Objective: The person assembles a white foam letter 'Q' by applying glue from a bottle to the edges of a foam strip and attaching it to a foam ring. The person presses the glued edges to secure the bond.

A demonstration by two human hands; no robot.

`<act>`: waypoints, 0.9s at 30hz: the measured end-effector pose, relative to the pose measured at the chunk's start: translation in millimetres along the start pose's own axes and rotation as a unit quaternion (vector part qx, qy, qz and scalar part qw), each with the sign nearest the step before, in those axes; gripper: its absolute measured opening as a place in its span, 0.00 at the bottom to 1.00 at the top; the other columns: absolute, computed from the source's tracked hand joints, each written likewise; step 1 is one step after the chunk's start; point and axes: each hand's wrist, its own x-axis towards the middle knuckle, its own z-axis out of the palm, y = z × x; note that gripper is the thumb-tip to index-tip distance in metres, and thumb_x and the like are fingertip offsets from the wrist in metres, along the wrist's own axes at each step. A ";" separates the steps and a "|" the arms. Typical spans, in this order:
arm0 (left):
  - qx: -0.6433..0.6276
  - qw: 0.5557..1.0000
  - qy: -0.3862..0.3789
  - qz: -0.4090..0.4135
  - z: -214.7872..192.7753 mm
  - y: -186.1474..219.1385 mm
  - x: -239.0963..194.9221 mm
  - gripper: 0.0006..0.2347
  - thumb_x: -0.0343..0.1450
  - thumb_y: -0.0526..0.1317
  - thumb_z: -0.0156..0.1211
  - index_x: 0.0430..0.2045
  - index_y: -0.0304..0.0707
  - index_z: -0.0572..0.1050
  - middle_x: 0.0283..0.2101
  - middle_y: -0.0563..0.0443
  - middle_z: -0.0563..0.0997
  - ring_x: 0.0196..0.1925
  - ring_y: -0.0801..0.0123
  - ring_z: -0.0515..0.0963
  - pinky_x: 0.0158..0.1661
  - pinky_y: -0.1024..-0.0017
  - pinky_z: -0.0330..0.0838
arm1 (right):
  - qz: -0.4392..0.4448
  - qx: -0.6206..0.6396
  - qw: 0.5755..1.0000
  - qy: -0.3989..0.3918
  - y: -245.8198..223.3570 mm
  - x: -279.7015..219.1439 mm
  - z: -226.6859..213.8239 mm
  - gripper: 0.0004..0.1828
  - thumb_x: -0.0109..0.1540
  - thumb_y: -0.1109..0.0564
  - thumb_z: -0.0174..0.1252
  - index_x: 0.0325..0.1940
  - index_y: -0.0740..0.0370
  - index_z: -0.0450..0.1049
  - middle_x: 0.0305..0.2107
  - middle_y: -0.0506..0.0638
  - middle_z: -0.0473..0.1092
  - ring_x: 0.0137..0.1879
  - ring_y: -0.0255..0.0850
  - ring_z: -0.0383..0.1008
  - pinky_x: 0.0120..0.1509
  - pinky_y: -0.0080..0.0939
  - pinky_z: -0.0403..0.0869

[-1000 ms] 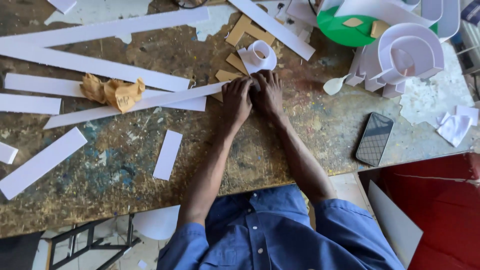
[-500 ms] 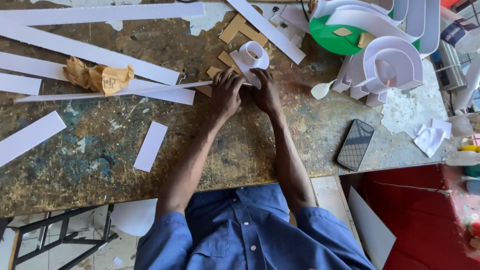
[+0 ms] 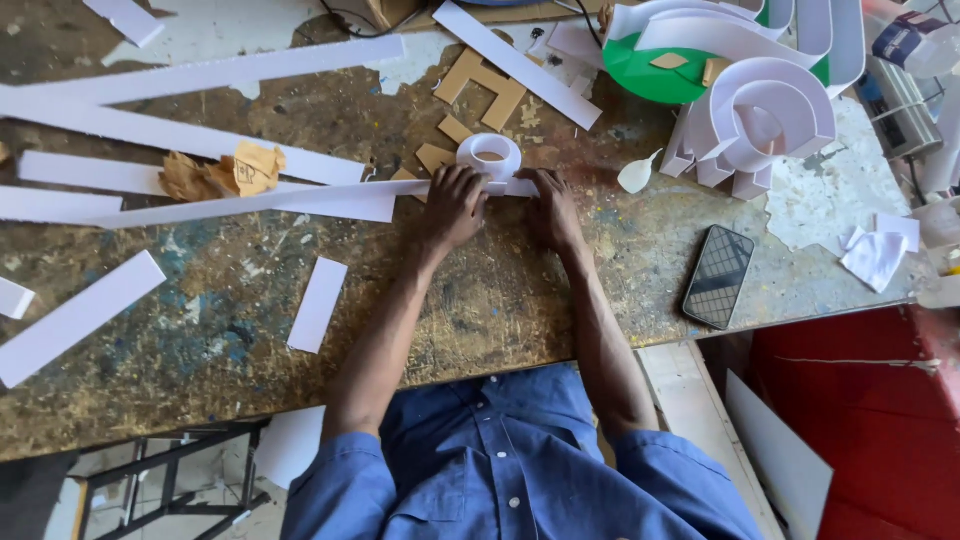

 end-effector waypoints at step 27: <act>-0.060 0.995 0.024 -0.079 -25.5 2.4 2.5 0.14 0.75 0.33 0.74 0.53 0.42 0.77 0.41 0.45 0.84 0.54 0.56 0.84 0.61 0.58 0.67 | 0.079 -0.151 0.973 0.155 6.7 -1.1 10.3 0.21 0.67 0.50 0.69 0.64 0.50 0.80 0.50 0.52 0.75 0.58 0.56 0.72 0.57 0.58 0.70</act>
